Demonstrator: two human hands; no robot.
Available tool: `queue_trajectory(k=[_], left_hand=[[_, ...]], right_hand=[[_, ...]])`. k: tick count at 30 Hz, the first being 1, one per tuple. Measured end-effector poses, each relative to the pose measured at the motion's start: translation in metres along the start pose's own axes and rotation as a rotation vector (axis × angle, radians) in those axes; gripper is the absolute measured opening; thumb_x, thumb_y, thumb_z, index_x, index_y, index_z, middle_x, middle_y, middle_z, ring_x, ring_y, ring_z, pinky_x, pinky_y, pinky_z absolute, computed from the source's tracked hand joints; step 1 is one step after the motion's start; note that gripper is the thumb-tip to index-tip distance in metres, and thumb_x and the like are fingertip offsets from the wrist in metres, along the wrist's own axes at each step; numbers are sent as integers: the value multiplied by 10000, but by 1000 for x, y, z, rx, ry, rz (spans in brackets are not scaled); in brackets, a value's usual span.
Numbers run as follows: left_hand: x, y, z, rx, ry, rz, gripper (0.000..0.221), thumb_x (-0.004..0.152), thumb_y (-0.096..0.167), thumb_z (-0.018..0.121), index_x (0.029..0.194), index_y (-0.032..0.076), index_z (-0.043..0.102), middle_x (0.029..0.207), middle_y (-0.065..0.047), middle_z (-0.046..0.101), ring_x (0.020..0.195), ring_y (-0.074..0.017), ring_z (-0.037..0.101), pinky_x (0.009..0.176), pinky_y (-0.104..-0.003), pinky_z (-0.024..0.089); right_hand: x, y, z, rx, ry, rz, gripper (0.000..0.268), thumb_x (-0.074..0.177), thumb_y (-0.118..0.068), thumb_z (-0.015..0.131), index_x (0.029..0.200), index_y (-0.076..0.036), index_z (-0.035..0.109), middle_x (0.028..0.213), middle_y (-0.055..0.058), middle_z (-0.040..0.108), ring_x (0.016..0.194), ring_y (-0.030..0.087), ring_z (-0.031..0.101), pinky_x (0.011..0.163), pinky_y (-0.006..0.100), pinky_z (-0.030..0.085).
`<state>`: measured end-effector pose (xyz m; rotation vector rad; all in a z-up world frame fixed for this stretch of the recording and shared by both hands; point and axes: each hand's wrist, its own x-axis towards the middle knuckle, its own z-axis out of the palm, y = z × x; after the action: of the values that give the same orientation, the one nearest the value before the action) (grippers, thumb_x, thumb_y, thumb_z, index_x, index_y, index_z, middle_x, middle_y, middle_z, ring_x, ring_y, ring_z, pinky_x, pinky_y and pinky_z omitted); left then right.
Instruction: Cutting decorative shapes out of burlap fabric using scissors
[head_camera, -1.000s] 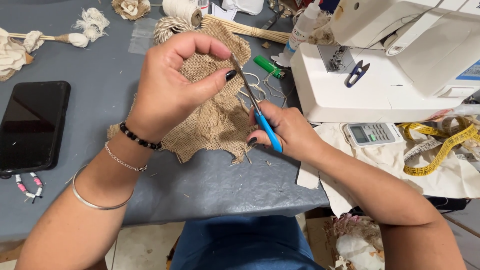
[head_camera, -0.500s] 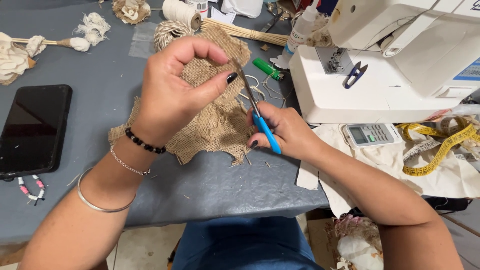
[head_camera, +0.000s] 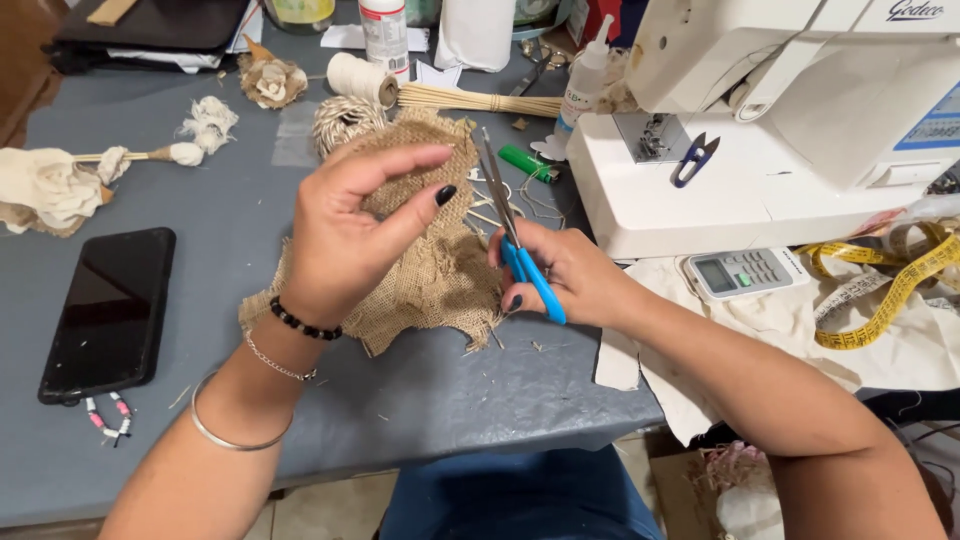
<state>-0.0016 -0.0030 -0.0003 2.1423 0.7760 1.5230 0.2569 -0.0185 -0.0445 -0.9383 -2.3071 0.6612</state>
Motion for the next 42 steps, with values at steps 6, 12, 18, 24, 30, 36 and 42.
queue_trajectory(k=[6, 12, 18, 24, 30, 36, 42], left_hand=[[1, -1, 0, 10, -51, 13, 244, 973, 116, 734, 1216, 131, 730, 1193, -41, 757, 1100, -158, 664, 978, -316, 522], [3, -2, -3, 5, -136, 77, 210, 978, 139, 735, 1188, 131, 732, 1162, -49, 763, 1156, -189, 690, 1202, -438, 432], [3, -5, -7, -43, -254, 58, 273, 962, 141, 706, 1235, 132, 721, 1239, -64, 729, 1261, -218, 621, 1130, -386, 487], [6, -4, -13, -44, -297, -19, 294, 923, 99, 708, 1209, 160, 726, 1209, -6, 734, 1108, -133, 628, 1003, -296, 499], [8, 0, -14, -130, -369, -10, 261, 941, 131, 704, 1201, 112, 719, 1205, -56, 742, 1161, -163, 685, 1044, -319, 535], [11, 0, -23, -94, -388, 11, 256, 948, 135, 712, 1204, 124, 720, 1197, -42, 734, 1138, -159, 685, 1029, -316, 530], [15, 3, -34, -63, -435, 17, 241, 943, 118, 704, 1183, 119, 718, 1183, -39, 747, 1138, -158, 704, 1023, -309, 543]], right_hand=[[-1, -1, -1, 37, -19, 5, 498, 883, -655, 578, 1112, -215, 547, 825, -56, 644, 685, 107, 596, 676, 279, 488], [0, 5, -3, 1, -26, 7, 512, 882, -667, 571, 1130, -220, 551, 853, -50, 632, 688, 127, 595, 673, 296, 482], [0, 1, -4, -2, -41, 17, 535, 867, -692, 553, 1109, -215, 539, 808, -63, 659, 680, 122, 614, 656, 296, 486], [0, -4, -7, -18, -83, -6, 542, 845, -656, 619, 1122, -201, 522, 766, -47, 643, 627, 117, 587, 596, 293, 478], [0, 0, -6, -41, -47, -28, 498, 869, -635, 613, 1103, -203, 537, 785, -47, 617, 661, 139, 586, 622, 307, 483], [0, 1, -6, -95, -42, -12, 537, 843, -681, 588, 1078, -199, 549, 752, -43, 587, 635, 147, 574, 590, 318, 457], [1, 3, -6, -123, -74, -9, 475, 846, -630, 640, 1024, -195, 573, 787, -33, 592, 624, 152, 562, 588, 314, 435]])
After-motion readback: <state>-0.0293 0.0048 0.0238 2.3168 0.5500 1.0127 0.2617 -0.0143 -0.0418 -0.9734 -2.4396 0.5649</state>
